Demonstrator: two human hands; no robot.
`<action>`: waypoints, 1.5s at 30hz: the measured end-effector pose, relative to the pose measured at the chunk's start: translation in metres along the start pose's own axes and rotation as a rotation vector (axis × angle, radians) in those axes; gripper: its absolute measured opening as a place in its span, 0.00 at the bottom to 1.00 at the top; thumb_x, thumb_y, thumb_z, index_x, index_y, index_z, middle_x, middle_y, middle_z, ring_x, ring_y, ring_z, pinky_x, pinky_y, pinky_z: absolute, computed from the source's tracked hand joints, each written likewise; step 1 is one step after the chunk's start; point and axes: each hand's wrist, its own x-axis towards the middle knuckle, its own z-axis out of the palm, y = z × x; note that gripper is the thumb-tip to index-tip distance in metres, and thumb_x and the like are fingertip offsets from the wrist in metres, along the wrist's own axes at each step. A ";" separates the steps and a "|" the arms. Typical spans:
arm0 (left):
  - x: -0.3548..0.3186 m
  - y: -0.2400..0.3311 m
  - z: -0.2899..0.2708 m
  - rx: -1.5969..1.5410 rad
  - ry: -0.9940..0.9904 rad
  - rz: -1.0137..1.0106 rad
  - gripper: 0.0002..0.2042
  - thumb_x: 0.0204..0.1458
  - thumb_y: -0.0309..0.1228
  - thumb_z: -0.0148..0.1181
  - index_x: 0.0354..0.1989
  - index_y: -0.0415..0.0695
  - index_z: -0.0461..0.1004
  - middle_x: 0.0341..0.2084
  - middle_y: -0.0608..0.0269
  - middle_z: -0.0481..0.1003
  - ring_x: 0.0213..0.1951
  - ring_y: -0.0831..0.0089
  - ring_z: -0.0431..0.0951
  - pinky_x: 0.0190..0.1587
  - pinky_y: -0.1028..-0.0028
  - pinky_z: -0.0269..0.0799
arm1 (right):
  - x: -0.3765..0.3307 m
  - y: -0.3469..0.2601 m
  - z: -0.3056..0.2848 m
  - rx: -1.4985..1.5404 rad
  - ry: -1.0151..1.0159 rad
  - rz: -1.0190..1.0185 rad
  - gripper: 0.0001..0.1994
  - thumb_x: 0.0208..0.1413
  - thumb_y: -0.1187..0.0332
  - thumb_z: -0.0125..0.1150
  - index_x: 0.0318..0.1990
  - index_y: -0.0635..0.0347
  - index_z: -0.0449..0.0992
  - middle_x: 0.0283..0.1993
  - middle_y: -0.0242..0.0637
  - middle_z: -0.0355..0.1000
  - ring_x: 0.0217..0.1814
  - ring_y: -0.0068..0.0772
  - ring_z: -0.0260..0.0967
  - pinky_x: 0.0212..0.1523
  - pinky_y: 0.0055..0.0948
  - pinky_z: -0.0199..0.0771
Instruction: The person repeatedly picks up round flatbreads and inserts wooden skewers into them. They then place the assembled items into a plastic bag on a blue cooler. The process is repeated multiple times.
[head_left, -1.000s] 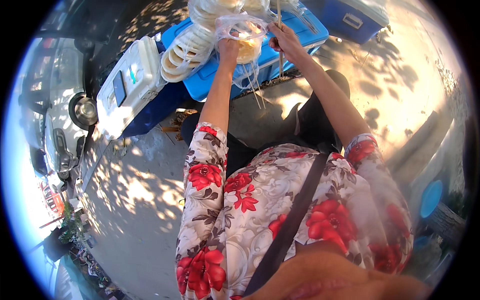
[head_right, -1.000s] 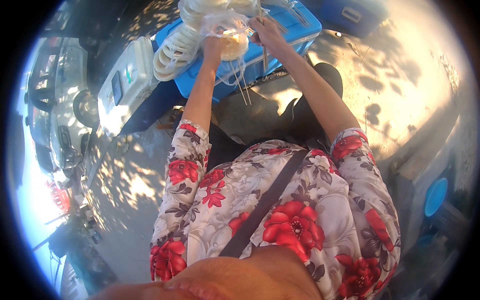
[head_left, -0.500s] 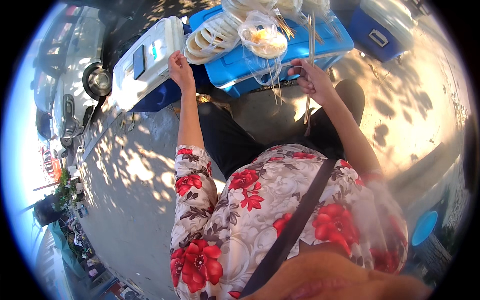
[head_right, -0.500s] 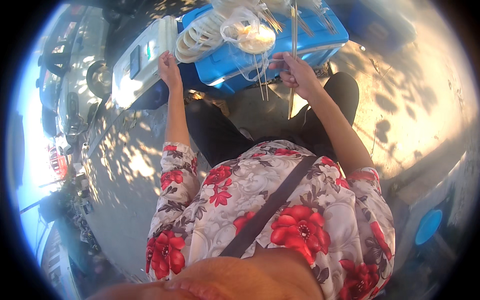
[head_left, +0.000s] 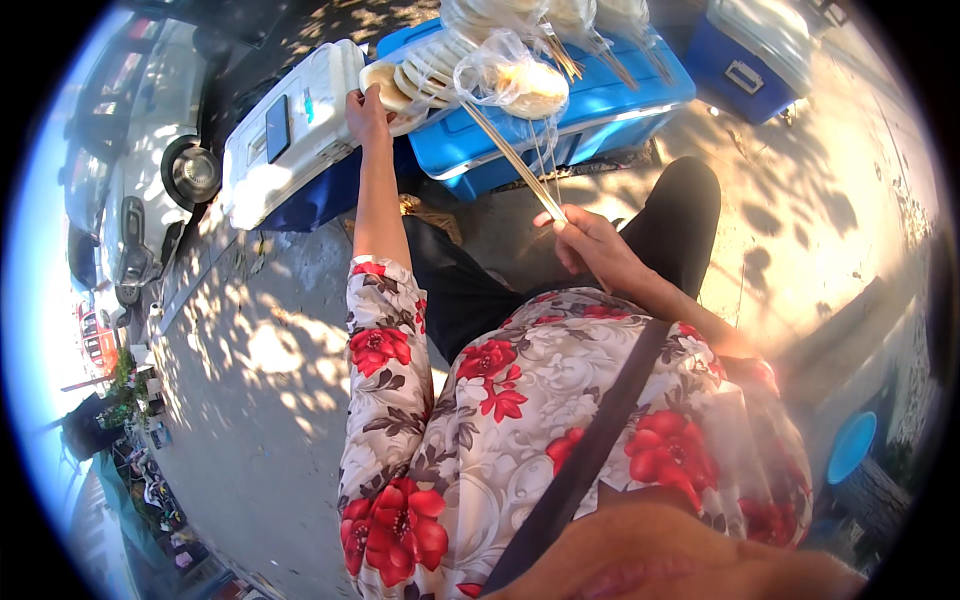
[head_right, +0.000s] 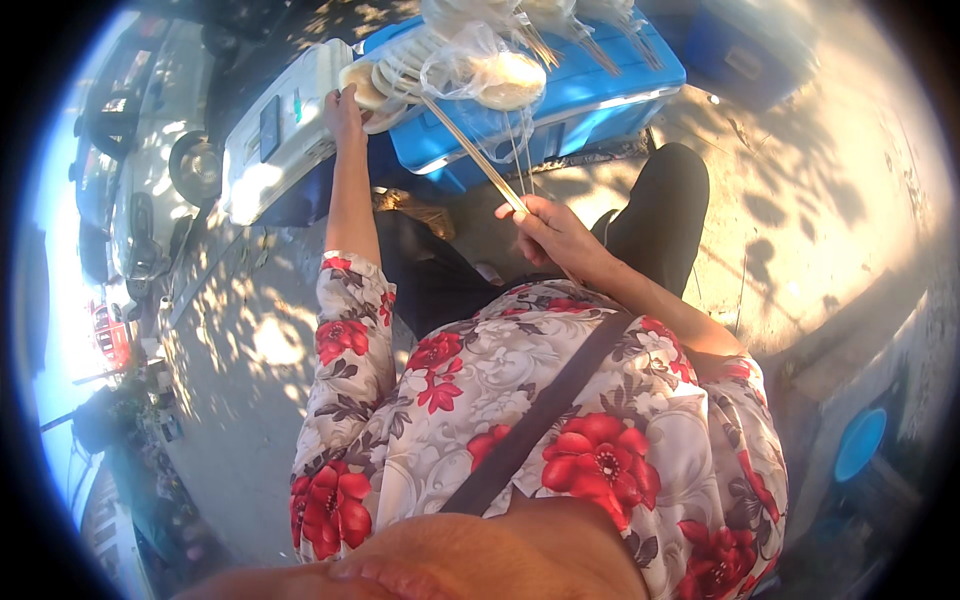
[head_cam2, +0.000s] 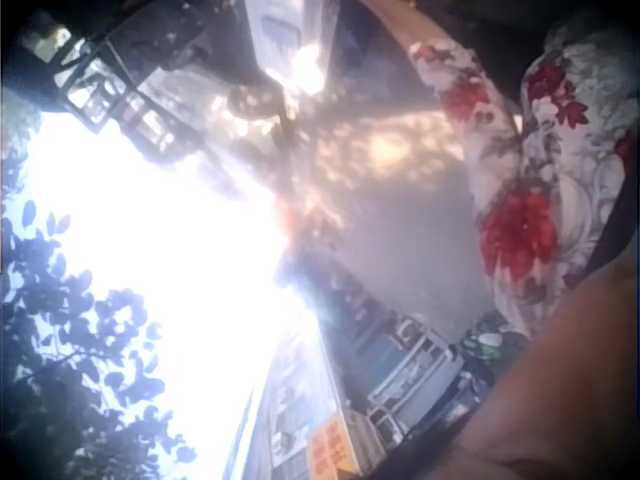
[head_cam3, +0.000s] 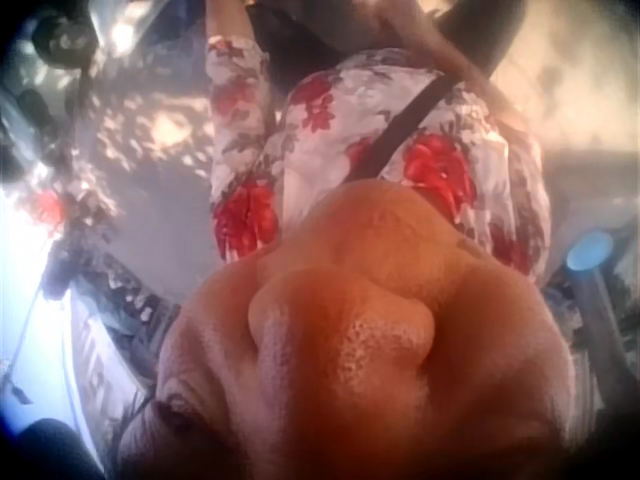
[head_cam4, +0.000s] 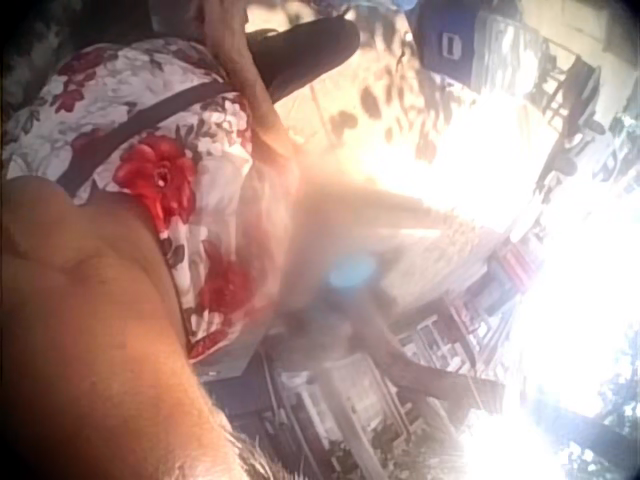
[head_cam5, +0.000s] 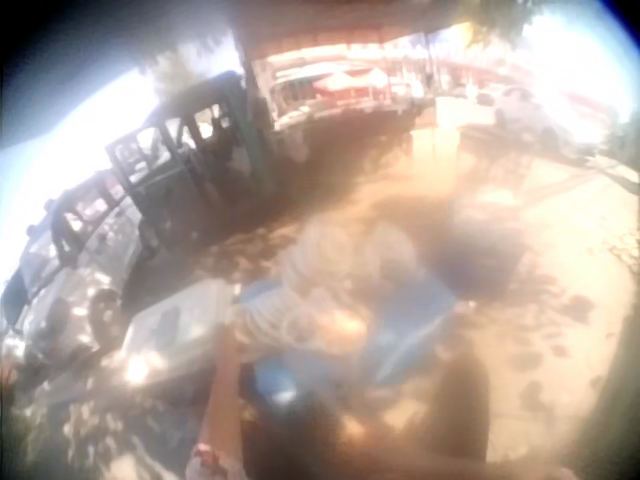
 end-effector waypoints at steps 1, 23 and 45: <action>0.000 0.003 -0.002 -0.027 0.010 0.005 0.14 0.46 0.36 0.58 0.34 0.36 0.69 0.26 0.59 0.71 0.21 0.72 0.72 0.19 0.76 0.71 | 0.003 -0.003 -0.004 -0.112 -0.022 -0.030 0.15 0.63 0.64 0.40 0.53 0.59 0.65 0.17 0.26 0.60 0.17 0.16 0.58 0.18 0.17 0.59; -0.106 0.036 -0.054 -0.679 -0.308 -0.175 0.18 0.60 0.36 0.42 0.54 0.38 0.62 0.47 0.53 0.71 0.45 0.62 0.76 0.40 0.65 0.77 | -0.009 -0.035 0.003 -0.405 0.074 -0.003 0.12 0.54 0.72 0.53 0.46 0.58 0.69 0.19 0.22 0.58 0.20 0.11 0.52 0.20 0.18 0.52; -0.161 0.054 -0.018 -0.671 -0.274 -0.194 0.20 0.52 0.29 0.53 0.54 0.46 0.63 0.42 0.62 0.72 0.40 0.69 0.77 0.32 0.69 0.79 | -0.004 -0.024 0.005 -0.552 0.127 -0.218 0.16 0.56 0.71 0.51 0.53 0.60 0.68 0.20 0.25 0.55 0.23 0.15 0.51 0.24 0.20 0.54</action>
